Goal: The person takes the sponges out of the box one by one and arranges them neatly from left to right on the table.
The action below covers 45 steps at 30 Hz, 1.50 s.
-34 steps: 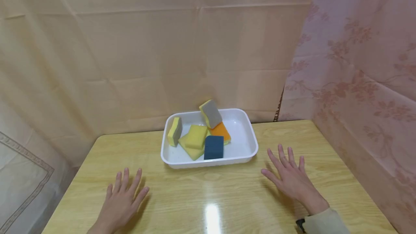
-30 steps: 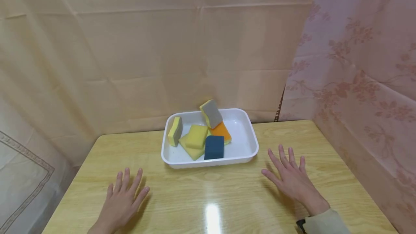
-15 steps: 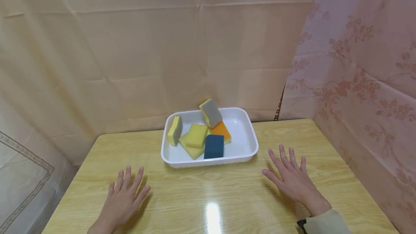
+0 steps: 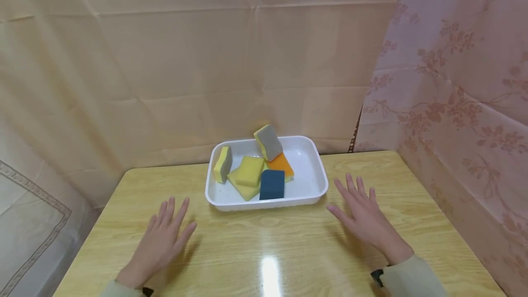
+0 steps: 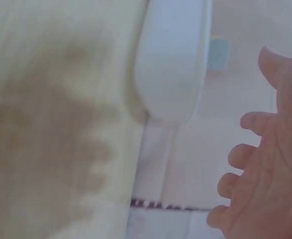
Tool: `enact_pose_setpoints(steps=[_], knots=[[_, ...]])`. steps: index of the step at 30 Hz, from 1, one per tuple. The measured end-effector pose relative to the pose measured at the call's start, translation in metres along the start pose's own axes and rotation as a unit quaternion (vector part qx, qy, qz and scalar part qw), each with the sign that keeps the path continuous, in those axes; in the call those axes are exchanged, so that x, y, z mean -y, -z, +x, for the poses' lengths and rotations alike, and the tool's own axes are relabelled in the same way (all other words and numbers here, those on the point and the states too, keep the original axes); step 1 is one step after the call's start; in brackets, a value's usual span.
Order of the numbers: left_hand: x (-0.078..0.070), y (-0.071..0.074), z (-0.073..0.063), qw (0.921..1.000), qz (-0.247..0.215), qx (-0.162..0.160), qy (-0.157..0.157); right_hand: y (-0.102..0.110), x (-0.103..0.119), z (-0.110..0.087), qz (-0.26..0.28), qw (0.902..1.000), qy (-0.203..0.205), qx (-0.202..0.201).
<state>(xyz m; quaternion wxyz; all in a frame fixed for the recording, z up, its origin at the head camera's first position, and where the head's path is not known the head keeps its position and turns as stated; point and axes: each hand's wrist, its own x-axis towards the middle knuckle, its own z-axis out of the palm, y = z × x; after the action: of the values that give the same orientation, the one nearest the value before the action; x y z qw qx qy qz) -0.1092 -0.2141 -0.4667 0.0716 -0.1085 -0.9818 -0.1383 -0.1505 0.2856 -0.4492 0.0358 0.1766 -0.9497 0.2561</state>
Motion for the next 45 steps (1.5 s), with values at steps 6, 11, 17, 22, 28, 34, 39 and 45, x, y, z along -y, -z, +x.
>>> enact_pose_setpoints(steps=[6, 11, 17, 22, 28, 34, 39, 45], knots=[[-0.011, 0.011, 0.031, 0.9959, -0.073, -0.033, -0.043, 0.001, 0.027, 0.029, 0.078, 0.9967, 0.011, 0.018], [-0.02, 0.018, 0.061, 0.987, -0.127, -0.055, -0.082, -0.004, 0.054, 0.059, 0.091, 0.9948, -0.001, 0.044], [-0.029, 0.023, 0.1, 0.9778, -0.204, -0.026, -0.042, -0.018, 0.087, 0.104, 0.188, 0.9801, 0.014, 0.062], [-0.037, 0.02, 0.135, 0.9753, -0.218, -0.01, -0.032, -0.041, 0.114, 0.152, 0.372, 0.9222, -0.028, 0.102], [-0.038, 0.01, 0.165, 0.983, -0.184, 0.0, 0.001, -0.076, 0.137, 0.199, 0.522, 0.8337, -0.138, 0.117], [-0.034, -0.004, 0.18, 0.989, -0.134, 0.023, 0.059, -0.099, 0.152, 0.229, 0.554, 0.8007, -0.196, 0.113], [-0.038, -0.012, 0.181, 0.9917, -0.1, 0.038, 0.072, -0.119, 0.161, 0.243, 0.551, 0.7996, -0.219, 0.097], [-0.045, -0.016, 0.181, 0.9918, -0.104, 0.04, 0.062, -0.128, 0.17, 0.248, 0.519, 0.818, -0.236, 0.078]])
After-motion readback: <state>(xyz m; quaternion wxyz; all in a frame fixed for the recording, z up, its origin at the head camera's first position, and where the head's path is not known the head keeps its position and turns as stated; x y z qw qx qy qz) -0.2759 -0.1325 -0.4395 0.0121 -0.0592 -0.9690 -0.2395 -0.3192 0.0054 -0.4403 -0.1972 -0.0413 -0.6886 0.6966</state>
